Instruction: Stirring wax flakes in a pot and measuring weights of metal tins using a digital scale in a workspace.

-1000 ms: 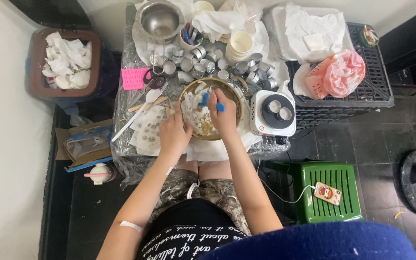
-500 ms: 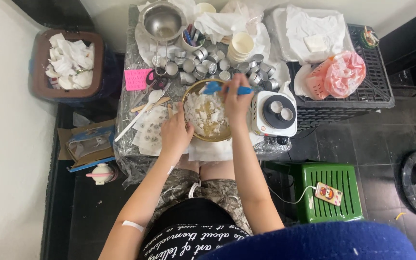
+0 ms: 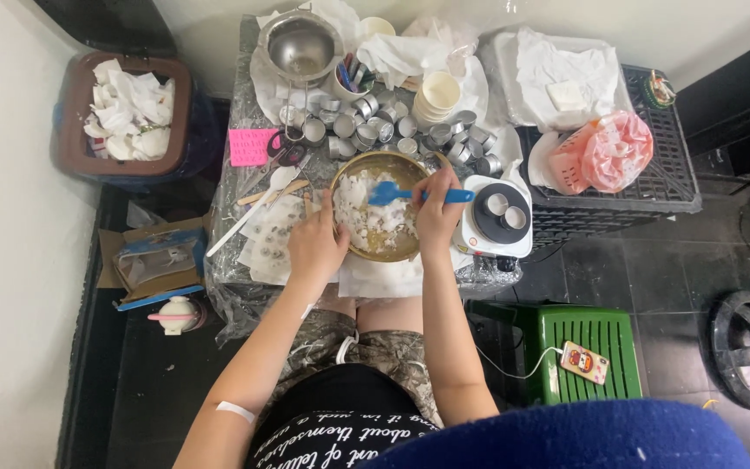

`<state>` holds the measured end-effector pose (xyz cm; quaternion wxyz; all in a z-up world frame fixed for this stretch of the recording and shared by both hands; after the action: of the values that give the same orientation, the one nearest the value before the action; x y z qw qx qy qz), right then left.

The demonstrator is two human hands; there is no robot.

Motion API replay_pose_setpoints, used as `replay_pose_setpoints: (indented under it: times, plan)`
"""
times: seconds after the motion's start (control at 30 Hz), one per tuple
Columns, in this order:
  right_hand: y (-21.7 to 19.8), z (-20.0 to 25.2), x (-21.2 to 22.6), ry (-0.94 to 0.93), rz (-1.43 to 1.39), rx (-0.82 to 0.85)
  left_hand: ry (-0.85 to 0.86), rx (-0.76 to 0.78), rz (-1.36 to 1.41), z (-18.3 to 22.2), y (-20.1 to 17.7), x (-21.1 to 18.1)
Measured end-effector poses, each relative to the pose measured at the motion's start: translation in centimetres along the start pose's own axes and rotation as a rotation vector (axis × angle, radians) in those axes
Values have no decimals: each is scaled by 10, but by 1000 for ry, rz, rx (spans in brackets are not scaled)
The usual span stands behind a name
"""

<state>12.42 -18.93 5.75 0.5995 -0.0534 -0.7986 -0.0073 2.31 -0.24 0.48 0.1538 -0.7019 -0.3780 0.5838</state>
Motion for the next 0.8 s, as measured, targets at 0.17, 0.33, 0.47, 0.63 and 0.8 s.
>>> replay_pose_setpoints:
  times: [0.17,0.33,0.47,0.63,0.8]
  plan:
    - [36,19,-27,-131,28,182,44,-43,-29,3,5,5]
    - [20,5,-44,-30,75,28,100,-86,-56,5,-4,-7]
    - [3,-3,-47,-70,76,-33,-6,23,-39,-1,-5,-10]
    - [19,13,-27,-42,-73,69,-4,7,-43,0,-1,-7]
    - [44,24,-31,-226,209,209,-9,-1,-15,-3,-4,-12]
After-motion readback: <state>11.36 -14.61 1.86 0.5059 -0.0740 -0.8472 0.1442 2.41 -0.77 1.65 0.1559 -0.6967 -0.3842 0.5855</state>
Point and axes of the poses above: each hand's wrist, its own z-axis away from the middle knuckle, its own y-axis out of the palm, x = y × z, the point moved 2 cm from there along -z, towards the middle knuckle, and after that the axes turned 12 degrees about z, right-handed, at the moved point
